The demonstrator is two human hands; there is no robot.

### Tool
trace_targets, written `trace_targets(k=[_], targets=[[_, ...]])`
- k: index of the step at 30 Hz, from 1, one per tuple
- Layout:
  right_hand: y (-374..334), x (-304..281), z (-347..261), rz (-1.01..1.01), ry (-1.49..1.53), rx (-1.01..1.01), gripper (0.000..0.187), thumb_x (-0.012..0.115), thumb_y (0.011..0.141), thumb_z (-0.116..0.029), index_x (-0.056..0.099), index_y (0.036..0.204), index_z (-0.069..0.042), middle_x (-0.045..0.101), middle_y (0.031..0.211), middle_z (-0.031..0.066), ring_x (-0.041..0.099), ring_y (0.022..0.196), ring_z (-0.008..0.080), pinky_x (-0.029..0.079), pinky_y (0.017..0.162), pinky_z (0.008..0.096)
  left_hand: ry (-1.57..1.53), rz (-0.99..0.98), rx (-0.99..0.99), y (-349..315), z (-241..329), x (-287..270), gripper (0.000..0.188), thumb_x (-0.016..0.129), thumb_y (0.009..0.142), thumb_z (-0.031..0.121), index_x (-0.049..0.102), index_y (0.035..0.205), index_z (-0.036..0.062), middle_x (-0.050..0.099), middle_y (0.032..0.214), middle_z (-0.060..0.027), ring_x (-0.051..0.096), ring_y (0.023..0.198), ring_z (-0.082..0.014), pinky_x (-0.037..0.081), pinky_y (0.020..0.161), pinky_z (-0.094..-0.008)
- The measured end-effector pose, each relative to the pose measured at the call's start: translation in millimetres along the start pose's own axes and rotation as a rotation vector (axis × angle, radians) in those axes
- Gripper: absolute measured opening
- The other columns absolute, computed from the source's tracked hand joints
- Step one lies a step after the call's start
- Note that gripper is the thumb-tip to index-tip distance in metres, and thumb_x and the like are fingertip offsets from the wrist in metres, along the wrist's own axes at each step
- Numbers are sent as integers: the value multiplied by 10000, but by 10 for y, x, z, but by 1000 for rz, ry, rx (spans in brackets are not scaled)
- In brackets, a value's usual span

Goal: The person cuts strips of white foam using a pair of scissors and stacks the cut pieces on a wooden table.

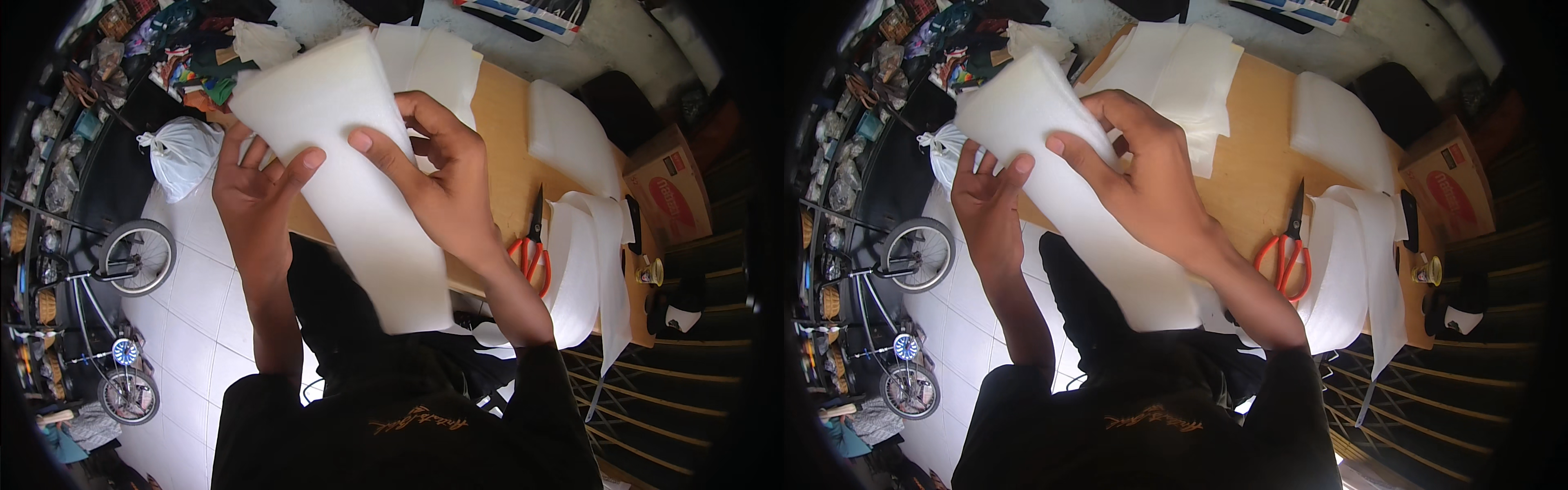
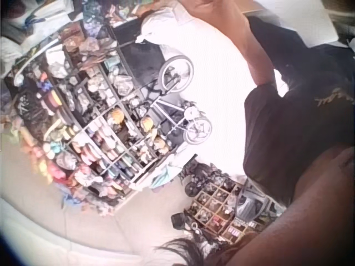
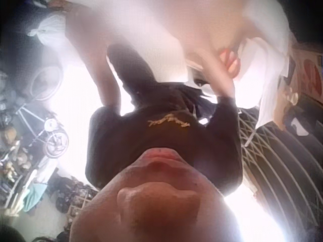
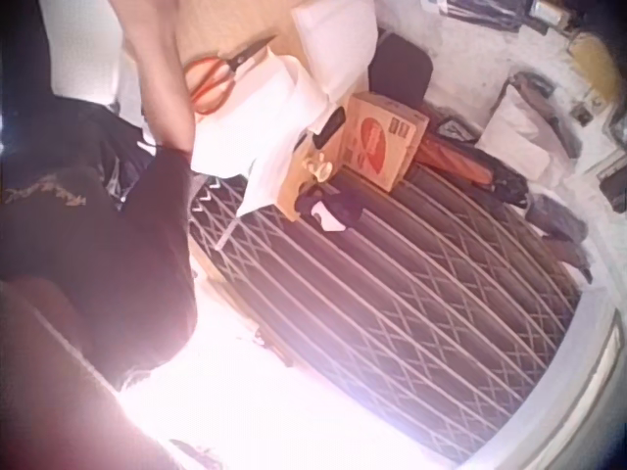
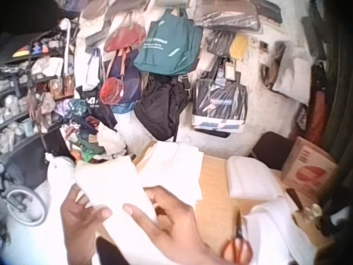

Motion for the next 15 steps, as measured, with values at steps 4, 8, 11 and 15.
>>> trace_targets(k=[4, 8, 11, 15], targets=[[59, -143, -251, 111, 200, -100, 414, 570, 982, -232, 400, 1235, 49, 594, 1007, 183, 584, 931, 216, 477, 796, 347, 69, -245, -10, 118, 230, 589, 342, 711, 871, 116, 575, 1141, -45, 679, 1005, -121, 638, 931, -135, 508, 792, -247], [-179, -380, -66, 102, 45, 71, 460, 449, 1024, -336, 338, 1282, 29, 529, 1184, 253, 522, 1133, 309, 414, 937, 409, 256, -577, -17, 307, 257, 1145, 305, 677, 901, 184, 600, 1098, -35, 676, 914, -68, 610, 781, -73, 483, 694, -225], [-700, -679, 323, -77, -200, 429, 452, 459, 1011, -369, 504, 1214, 32, 600, 1114, 273, 594, 1044, 378, 451, 904, 433, 512, -996, -156, 332, -250, 1307, 316, 700, 866, 222, 616, 1043, -26, 659, 852, -45, 601, 757, -71, 474, 679, -230], [-1765, -1591, 400, 364, -739, 528, 221, 590, 938, -187, 659, 961, 21, 697, 879, 159, 662, 676, 250, 500, 633, 345, 640, -1329, -344, -161, -1004, 1409, 317, 705, 849, 238, 615, 976, -38, 648, 845, -60, 581, 800, -96, 459, 739, -269]])
Point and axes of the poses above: each hand's wrist, its own y-axis towards the middle knuckle, its own x-axis out of the palm, z = x × y, the point moved 10 cm from there along y, towards the middle knuckle
